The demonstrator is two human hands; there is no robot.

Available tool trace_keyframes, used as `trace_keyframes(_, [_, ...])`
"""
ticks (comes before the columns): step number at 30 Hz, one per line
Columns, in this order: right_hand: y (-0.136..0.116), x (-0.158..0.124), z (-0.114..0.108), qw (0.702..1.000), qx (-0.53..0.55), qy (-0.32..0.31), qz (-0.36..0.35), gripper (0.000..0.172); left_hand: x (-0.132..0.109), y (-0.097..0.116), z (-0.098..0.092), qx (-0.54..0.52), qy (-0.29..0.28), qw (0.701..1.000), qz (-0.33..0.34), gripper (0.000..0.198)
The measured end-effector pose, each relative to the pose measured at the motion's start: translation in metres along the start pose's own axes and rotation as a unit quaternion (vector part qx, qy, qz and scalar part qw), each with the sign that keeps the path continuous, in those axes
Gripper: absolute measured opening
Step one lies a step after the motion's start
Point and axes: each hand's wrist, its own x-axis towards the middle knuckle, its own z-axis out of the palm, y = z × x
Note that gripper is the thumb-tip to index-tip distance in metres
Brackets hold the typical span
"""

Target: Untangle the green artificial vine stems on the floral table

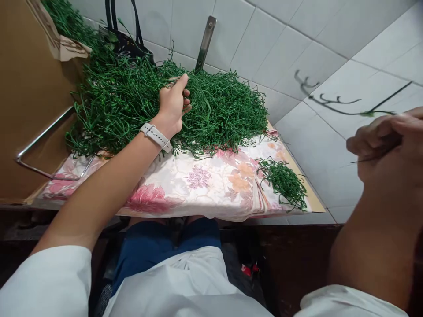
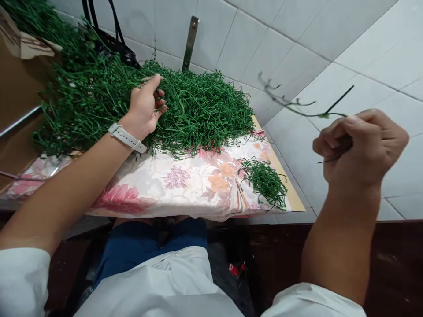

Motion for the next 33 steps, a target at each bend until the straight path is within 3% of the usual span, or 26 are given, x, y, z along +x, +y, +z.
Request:
trace_keyframes(3, [0.037, 0.019, -0.014, 0.983, -0.175, 0.06, -0.004, 0.023, -0.009, 0.0, 0.005, 0.041, -0.037, 0.998, 0.035, 0.016])
trace_keyframes(5, [0.058, 0.029, -0.017, 0.933, -0.35, 0.011, 0.076, 0.019, -0.016, 0.002, 0.009, 0.04, -0.047, 0.997, 0.045, 0.011])
trace_keyframes(7, [0.073, 0.037, -0.014, 0.888, -0.429, -0.073, 0.145, 0.019, -0.02, 0.006, 0.011, 0.021, -0.038, 0.998, 0.045, 0.01])
trace_keyframes(13, [0.109, 0.059, 0.015, 0.828, -0.403, -0.297, 0.255, 0.033, -0.025, 0.01, 0.011, 0.003, -0.058, 0.998, 0.033, 0.013])
trace_keyframes(19, [0.142, 0.072, 0.025, 0.78, -0.404, -0.39, 0.276, 0.057, -0.027, 0.006, 0.014, 0.011, -0.062, 0.998, 0.027, 0.017])
trace_keyframes(21, [0.146, 0.073, 0.022, 0.757, -0.416, -0.416, 0.284, 0.057, -0.027, 0.004, 0.014, 0.01, -0.064, 0.997, 0.04, 0.017])
trace_keyframes(24, [0.147, 0.071, 0.019, 0.735, -0.434, -0.422, 0.304, 0.04, -0.027, 0.003, 0.014, 0.004, -0.07, 0.996, 0.052, 0.016])
trace_keyframes(27, [0.141, 0.069, 0.014, 0.751, -0.438, -0.391, 0.302, 0.023, -0.029, 0.003, 0.013, 0.001, -0.07, 0.996, 0.046, 0.015])
trace_keyframes(30, [0.129, 0.072, 0.006, 0.769, -0.443, -0.36, 0.288, 0.024, -0.03, 0.005, 0.014, -0.001, -0.068, 0.997, 0.047, 0.015])
trace_keyframes(33, [0.122, 0.076, 0.0, 0.753, -0.472, -0.352, 0.293, 0.027, -0.032, 0.007, 0.014, 0.005, -0.066, 0.997, 0.036, 0.016])
